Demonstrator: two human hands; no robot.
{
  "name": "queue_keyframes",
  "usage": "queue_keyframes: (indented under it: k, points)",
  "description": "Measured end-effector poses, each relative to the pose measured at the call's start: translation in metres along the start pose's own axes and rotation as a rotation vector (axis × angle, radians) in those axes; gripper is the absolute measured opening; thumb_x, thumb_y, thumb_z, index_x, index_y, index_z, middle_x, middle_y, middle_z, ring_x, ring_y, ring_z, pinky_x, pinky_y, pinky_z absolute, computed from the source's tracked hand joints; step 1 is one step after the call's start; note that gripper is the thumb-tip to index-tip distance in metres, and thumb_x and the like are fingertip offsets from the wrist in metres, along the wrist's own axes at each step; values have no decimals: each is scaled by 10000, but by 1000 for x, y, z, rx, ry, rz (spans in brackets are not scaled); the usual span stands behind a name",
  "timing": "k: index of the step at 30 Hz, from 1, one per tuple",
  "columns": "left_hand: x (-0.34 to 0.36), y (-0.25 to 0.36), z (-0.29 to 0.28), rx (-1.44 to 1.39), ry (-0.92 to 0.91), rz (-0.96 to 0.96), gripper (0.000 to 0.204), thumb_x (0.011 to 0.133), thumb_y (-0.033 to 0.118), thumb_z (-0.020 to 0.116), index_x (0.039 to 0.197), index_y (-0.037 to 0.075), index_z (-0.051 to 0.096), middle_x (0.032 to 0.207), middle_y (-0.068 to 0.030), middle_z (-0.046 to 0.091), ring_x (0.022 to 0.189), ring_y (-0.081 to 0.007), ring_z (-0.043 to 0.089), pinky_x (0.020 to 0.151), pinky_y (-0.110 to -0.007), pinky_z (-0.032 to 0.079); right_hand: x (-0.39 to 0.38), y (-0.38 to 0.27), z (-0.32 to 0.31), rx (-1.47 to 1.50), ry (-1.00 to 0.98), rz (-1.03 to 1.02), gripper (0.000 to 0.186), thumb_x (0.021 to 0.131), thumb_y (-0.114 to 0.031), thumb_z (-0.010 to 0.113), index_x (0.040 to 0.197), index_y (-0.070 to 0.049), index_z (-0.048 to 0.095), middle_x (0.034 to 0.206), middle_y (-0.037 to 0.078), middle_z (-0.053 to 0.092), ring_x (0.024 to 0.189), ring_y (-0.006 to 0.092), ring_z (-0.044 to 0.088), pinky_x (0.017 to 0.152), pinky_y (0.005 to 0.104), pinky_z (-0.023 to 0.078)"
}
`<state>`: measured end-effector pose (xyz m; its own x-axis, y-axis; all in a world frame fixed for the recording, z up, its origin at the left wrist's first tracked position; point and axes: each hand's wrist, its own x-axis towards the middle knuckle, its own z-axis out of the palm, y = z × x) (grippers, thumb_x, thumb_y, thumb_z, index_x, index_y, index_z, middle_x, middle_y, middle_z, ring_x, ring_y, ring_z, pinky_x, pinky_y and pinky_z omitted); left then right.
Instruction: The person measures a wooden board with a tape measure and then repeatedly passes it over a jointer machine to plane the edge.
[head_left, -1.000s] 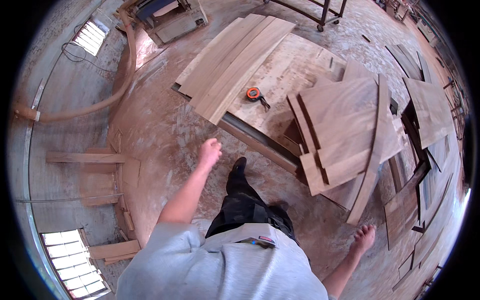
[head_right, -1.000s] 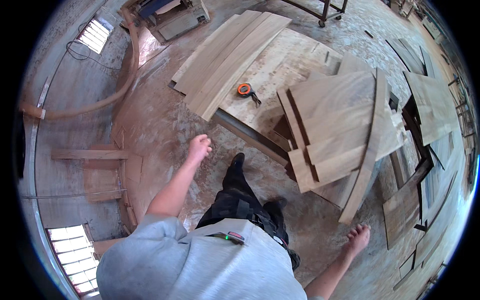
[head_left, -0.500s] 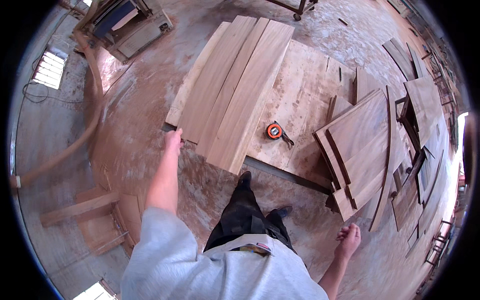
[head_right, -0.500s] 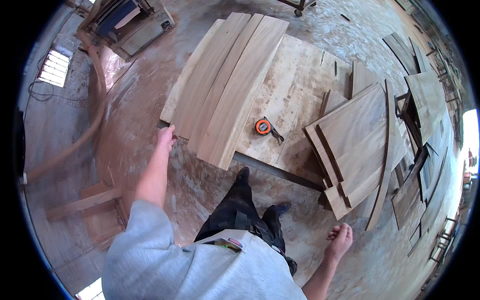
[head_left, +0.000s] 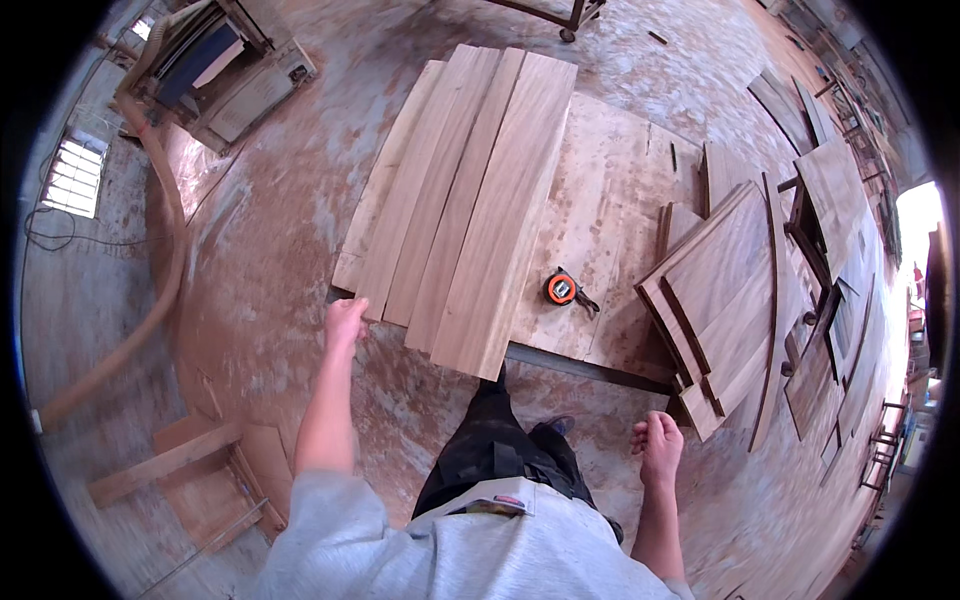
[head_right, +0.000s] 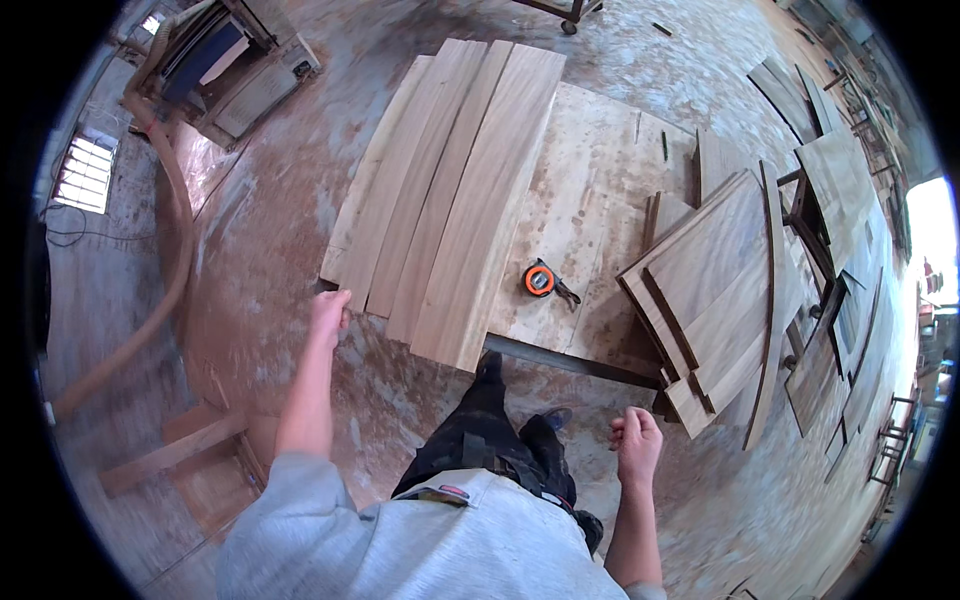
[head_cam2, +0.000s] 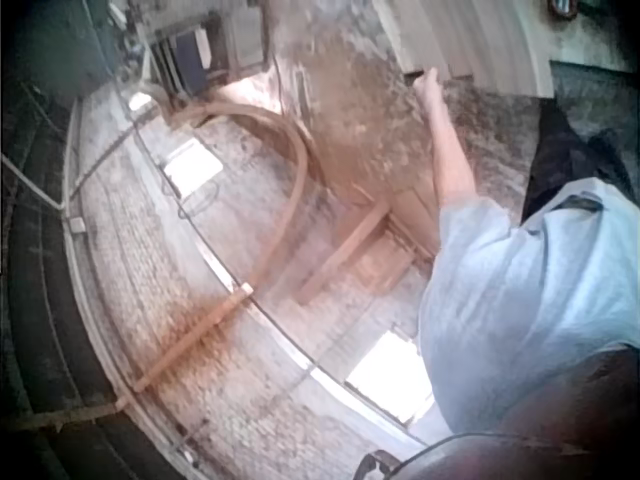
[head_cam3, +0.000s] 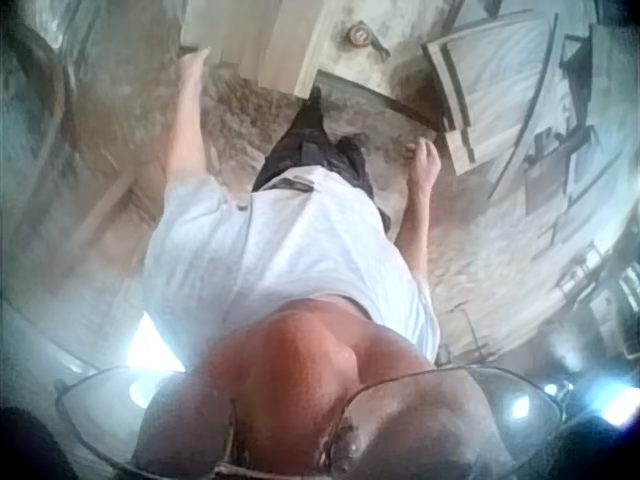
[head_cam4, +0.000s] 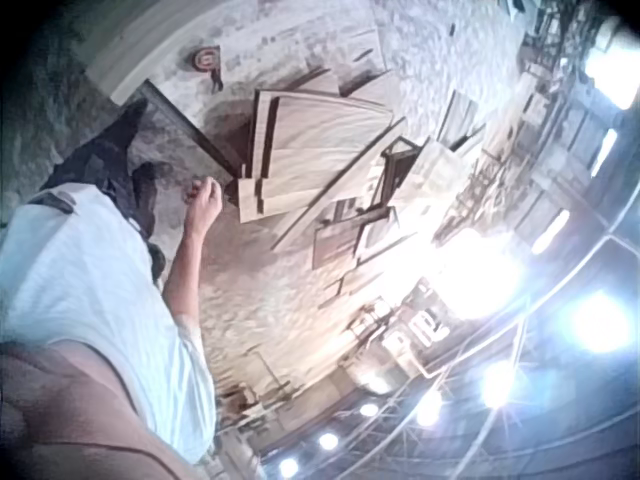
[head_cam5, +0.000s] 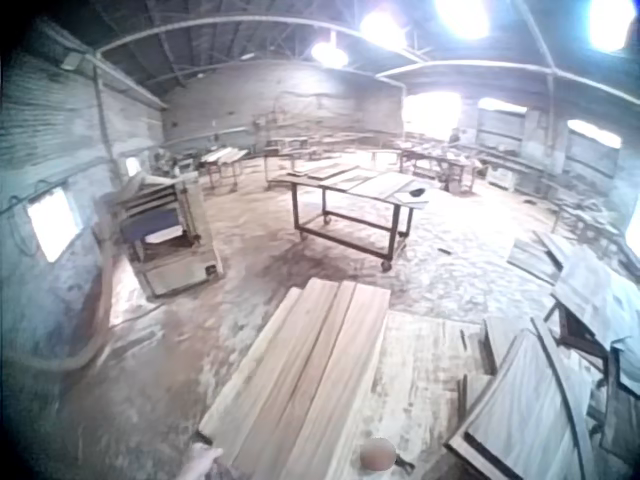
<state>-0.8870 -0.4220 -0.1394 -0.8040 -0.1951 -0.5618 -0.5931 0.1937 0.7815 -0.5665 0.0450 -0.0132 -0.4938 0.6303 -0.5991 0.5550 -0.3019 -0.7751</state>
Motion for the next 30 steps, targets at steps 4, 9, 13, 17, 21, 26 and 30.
queue_keyframes:
  k: [4, 9, 13, 17, 21, 26, 30]
  points:
    - [-67, 62, 21, -36, -233, 47, 163, 849, 149, 640, 928, 15, 590, 648, -4, 547, 454, -69, 472, 392, -237, 381, -3, -20, 65, -73, -169, 52, 177, 961, -189, 538, 1015, -31, 598, 789, 50, 648, 648, 97, 599, 543, 228, 479]
    - [-171, 86, 82, -9, -579, -56, 168, 839, 130, 635, 963, 28, 586, 720, -10, 591, 533, -72, 529, 463, -227, 454, 3, -63, 165, -63, -623, 65, 328, 948, -227, 557, 1182, 4, 554, 1027, 117, 668, 847, 165, 649, 675, 287, 531]
    - [-236, 63, 126, 110, -887, -158, 167, 905, 176, 605, 998, 38, 595, 801, -36, 640, 608, -88, 589, 553, -221, 496, 23, -62, 174, 157, -857, 334, 352, 943, -247, 557, 1198, -4, 547, 1036, 112, 647, 870, 181, 640, 739, 331, 542]
    - [-236, 51, 150, 357, -970, -91, 203, 937, 171, 568, 1085, 34, 589, 848, -43, 643, 693, -110, 604, 599, -240, 507, 7, -47, 115, -14, -874, 200, 309, 901, -200, 562, 1139, -7, 596, 937, 99, 662, 838, 176, 641, 743, 338, 535]
    - [-197, 53, 170, -44, -698, 6, 171, 928, 185, 583, 1069, 86, 584, 991, -32, 606, 932, -148, 592, 724, -328, 520, -41, -19, 20, -357, -711, -117, 334, 884, -217, 576, 1163, -35, 605, 924, 149, 676, 836, 243, 647, 767, 353, 505]
    - [-267, 74, 226, -489, -760, -139, 417, 949, 372, 564, 1196, 41, 508, 1137, -139, 603, 1088, -285, 581, 979, -468, 456, -113, 39, -115, -807, -370, -700, 455, 827, -209, 656, 1254, -124, 522, 1060, 162, 584, 971, 361, 573, 828, 451, 475]
    - [-382, 47, 309, -558, -941, -114, 433, 986, 243, 485, 1334, 3, 391, 1178, -178, 543, 1142, -356, 535, 1026, -517, 423, -166, 103, -209, -801, 88, -668, 582, 729, -197, 751, 1254, -111, 514, 1113, 157, 560, 1015, 363, 543, 865, 458, 458]
